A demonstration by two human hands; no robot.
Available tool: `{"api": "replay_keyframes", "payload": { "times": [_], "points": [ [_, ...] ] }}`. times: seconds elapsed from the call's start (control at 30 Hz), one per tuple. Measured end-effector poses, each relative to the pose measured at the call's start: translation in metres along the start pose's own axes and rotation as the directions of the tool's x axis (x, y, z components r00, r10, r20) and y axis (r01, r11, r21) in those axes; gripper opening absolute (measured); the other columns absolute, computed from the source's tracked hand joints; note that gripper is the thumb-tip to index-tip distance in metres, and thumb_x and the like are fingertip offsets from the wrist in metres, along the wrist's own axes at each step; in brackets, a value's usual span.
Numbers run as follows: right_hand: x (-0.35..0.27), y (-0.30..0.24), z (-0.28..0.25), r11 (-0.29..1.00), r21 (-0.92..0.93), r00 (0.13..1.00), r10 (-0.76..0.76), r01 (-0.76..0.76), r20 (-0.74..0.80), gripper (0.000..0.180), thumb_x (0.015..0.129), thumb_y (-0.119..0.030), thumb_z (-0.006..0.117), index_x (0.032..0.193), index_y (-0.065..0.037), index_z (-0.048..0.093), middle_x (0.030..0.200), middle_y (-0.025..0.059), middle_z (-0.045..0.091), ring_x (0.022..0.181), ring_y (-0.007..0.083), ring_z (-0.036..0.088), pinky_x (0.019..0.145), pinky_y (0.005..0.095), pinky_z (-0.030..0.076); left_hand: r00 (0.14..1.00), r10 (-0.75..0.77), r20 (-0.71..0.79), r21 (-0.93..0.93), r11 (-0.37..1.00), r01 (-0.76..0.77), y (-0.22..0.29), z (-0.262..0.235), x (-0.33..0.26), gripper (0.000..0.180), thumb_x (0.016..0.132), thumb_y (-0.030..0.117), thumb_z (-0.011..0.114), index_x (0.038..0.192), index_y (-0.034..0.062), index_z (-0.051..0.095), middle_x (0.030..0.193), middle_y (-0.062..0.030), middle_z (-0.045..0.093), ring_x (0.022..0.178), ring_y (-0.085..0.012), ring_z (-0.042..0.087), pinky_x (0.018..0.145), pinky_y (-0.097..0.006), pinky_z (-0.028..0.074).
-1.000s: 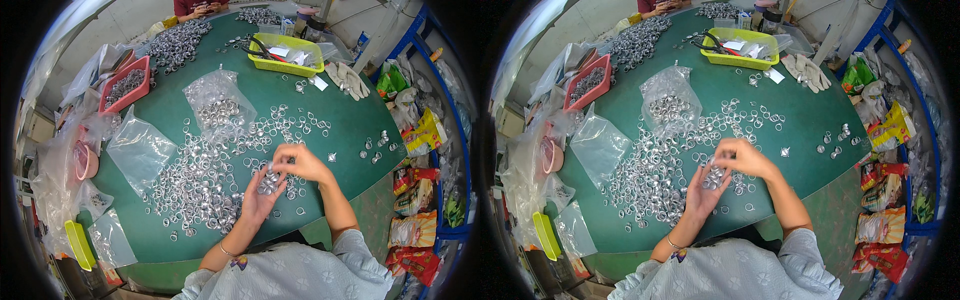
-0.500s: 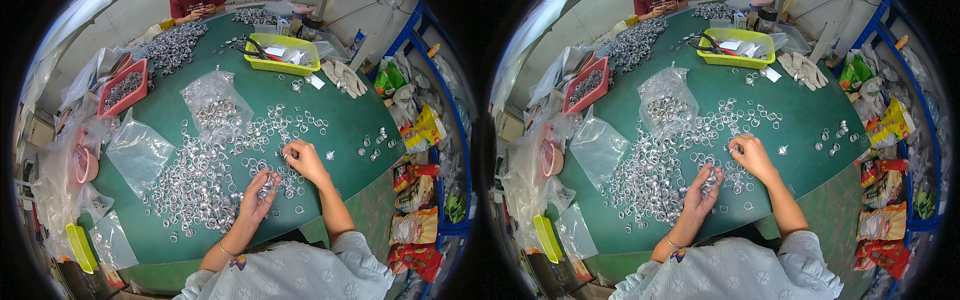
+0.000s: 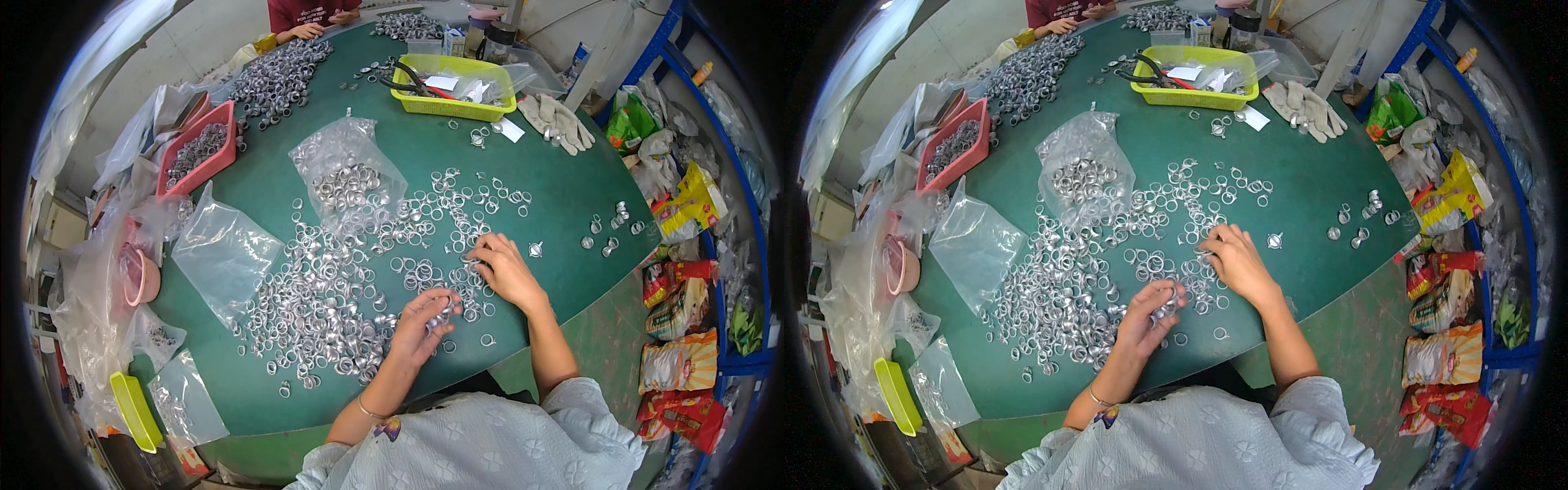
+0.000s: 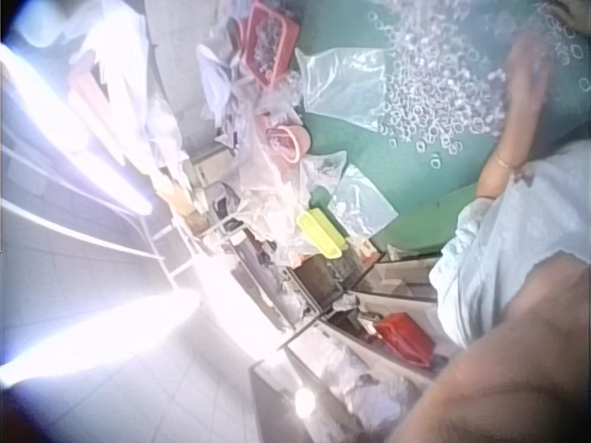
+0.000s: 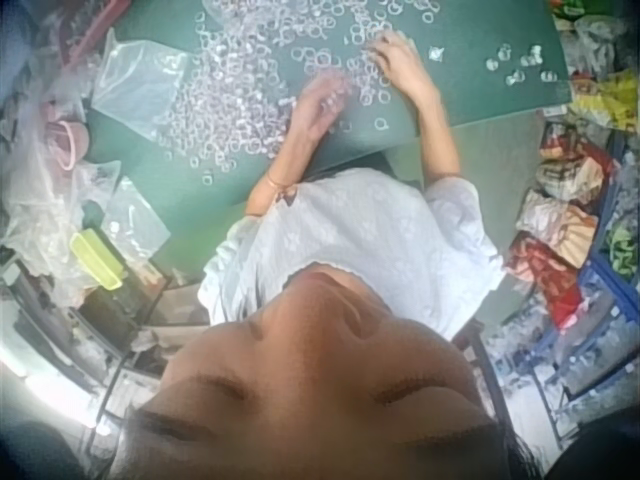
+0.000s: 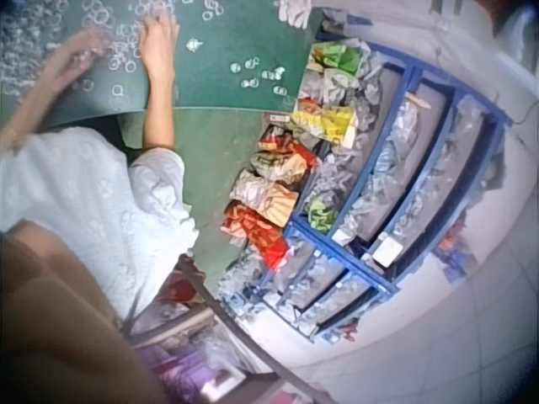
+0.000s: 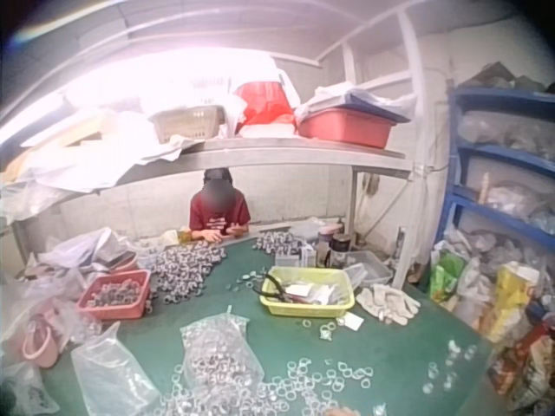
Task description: The person picks up metal rings from a large pile on a table, sorts through them by hand, and places them into a plastic bag.
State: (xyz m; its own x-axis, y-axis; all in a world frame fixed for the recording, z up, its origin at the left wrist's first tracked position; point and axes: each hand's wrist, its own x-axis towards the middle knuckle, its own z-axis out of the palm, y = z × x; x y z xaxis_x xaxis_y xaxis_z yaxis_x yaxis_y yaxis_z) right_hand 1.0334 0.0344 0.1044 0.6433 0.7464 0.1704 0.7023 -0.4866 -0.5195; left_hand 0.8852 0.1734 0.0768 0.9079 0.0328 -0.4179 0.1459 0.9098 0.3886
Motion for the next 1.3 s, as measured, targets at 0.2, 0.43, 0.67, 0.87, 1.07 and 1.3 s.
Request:
{"api": "replay_keyframes", "payload": {
  "times": [0.2,0.43,0.67,0.87,1.07,1.3],
  "points": [
    [0.001,0.006,-0.003,0.947,0.225,0.948,0.270,-0.229,-0.170,0.009,0.080,-0.003,0.058,0.088,0.001,0.061,0.084,0.0137,0.059,0.083,0.0313,0.055,0.075,0.0380,0.043,0.990,-0.111,0.082,-0.019,0.993,0.113,0.001,0.002,-0.004,0.022,0.091,0.027,0.055,0.095,0.0059,0.058,0.093,-0.0108,0.060,0.082,-0.0207,0.058,0.048,-0.020,0.045],
    [-0.005,0.004,-0.005,0.988,0.073,0.944,0.153,-0.138,-0.291,0.015,0.078,-0.001,0.059,0.093,0.001,0.060,0.087,0.0130,0.058,0.082,0.0282,0.055,0.075,0.0359,0.044,0.964,-0.083,0.253,0.092,0.994,0.062,-0.004,-0.010,-0.002,0.023,0.092,0.027,0.055,0.095,0.0055,0.060,0.089,-0.0067,0.060,0.096,-0.0195,0.061,0.052,-0.022,0.048],
    [-0.014,-0.004,-0.001,0.996,-0.037,0.992,0.087,-0.084,0.093,0.022,0.070,-0.007,0.070,0.090,-0.002,0.062,0.082,0.0104,0.061,0.081,0.0286,0.056,0.075,0.0371,0.042,0.971,-0.166,0.172,0.188,0.973,0.133,-0.008,0.005,-0.013,0.021,0.089,0.020,0.058,0.105,0.0046,0.059,0.093,-0.0052,0.060,0.099,-0.0206,0.061,0.061,-0.025,0.051],
    [-0.019,-0.002,0.011,0.996,0.054,0.993,0.075,-0.070,-0.091,0.020,0.067,-0.007,0.072,0.079,-0.002,0.057,0.077,0.0107,0.059,0.077,0.0271,0.056,0.071,0.0374,0.042,0.982,-0.167,0.086,0.114,0.981,0.157,-0.019,0.005,-0.030,0.019,0.089,0.014,0.058,0.105,0.0046,0.059,0.095,-0.0054,0.061,0.105,-0.0238,0.060,0.072,-0.028,0.053],
    [-0.026,-0.002,0.018,0.866,0.461,0.943,0.294,-0.193,-0.157,0.013,0.072,-0.002,0.067,0.077,-0.001,0.055,0.068,0.0035,0.054,0.059,0.0111,0.049,0.055,0.0258,0.040,0.997,-0.069,0.046,-0.043,0.997,0.071,-0.034,-0.002,-0.056,0.021,0.090,0.016,0.056,0.107,0.0027,0.058,0.104,-0.0074,0.061,0.112,-0.0260,0.055,0.082,-0.030,0.051],
    [-0.043,-0.054,0.001,0.585,0.785,0.939,-0.111,-0.203,0.325,0.012,0.080,-0.007,0.066,0.091,-0.002,0.063,0.073,-0.0025,0.058,0.065,0.0051,0.050,0.060,0.0211,0.040,0.999,-0.019,-0.029,-0.275,0.962,0.010,-0.038,-0.013,-0.074,0.033,0.092,0.022,0.055,0.118,0.0023,0.051,0.116,-0.0134,0.058,0.108,-0.0264,0.056,0.076,-0.029,0.052]
  ]
}}
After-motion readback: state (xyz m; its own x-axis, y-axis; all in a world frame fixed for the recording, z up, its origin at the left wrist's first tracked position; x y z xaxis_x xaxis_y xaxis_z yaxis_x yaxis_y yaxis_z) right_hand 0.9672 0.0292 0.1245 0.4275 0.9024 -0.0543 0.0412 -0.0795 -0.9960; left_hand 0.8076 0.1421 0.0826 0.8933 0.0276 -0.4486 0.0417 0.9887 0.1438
